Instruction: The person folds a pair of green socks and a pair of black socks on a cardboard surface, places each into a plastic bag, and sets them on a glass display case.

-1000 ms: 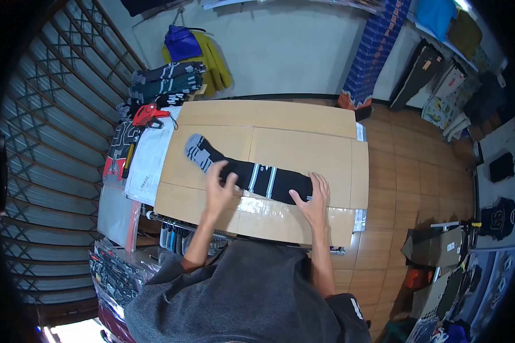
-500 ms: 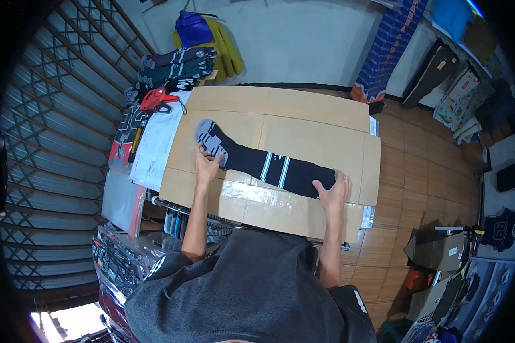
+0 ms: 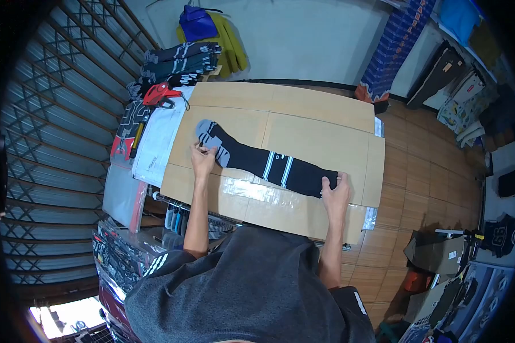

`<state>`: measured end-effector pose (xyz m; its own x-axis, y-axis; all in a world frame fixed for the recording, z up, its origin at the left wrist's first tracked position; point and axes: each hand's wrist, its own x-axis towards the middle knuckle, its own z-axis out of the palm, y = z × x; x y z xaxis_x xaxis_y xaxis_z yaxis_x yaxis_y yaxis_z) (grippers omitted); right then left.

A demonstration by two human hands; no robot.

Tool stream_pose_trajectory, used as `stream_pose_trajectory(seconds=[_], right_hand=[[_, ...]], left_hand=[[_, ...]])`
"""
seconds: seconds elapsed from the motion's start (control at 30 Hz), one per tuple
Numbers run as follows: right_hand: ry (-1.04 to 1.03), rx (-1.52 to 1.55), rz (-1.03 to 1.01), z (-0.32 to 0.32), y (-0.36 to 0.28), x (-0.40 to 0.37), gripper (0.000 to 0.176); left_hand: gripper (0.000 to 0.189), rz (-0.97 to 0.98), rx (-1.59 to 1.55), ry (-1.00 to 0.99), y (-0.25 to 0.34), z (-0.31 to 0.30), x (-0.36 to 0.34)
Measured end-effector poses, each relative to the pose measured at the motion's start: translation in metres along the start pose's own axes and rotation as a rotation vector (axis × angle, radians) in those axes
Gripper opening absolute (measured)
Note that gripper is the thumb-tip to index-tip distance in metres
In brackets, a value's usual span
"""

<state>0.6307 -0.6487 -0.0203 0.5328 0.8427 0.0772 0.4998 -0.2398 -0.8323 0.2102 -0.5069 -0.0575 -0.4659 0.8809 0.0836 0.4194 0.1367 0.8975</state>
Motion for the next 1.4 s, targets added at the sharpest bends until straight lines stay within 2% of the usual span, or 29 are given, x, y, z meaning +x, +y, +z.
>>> stream_pose_trajectory(seconds=[0.43,0.5,0.6,0.9,1.0,1.2,1.3,1.4], right_hand=[[-0.025,0.057,0.088,-0.008,-0.002,-0.007,0.041],[-0.028,0.053,0.083,-0.009,-0.004,-0.009,0.042],[0.049,-0.045,-0.031,-0.003,0.001,-0.010,0.043],[0.030,0.010,0.003,-0.011,-0.005,-0.013,0.046],[0.054,-0.003,-0.048,-0.013,-0.001,-0.014,0.048],[0.053,0.009,0.050,-0.028,0.000,-0.022,0.052],[0.048,-0.035,0.027,-0.027,-0.001,-0.024,0.051],[-0.006,-0.138,0.089,-0.030,-0.015,-0.029,0.051]], left_hand=[[0.076,0.052,0.121,-0.039,0.013,-0.002,-0.006],[0.075,0.047,0.116,-0.047,0.015,-0.003,-0.008],[0.074,0.057,0.097,-0.045,0.014,-0.002,-0.008],[0.069,0.103,0.156,-0.042,0.016,0.000,-0.012],[0.068,0.105,0.169,-0.045,0.018,0.000,-0.012],[0.067,0.119,0.201,-0.044,0.025,-0.002,-0.016],[0.066,0.110,0.167,-0.050,0.029,-0.001,-0.018],[0.067,0.125,0.179,-0.057,0.028,-0.001,-0.020]])
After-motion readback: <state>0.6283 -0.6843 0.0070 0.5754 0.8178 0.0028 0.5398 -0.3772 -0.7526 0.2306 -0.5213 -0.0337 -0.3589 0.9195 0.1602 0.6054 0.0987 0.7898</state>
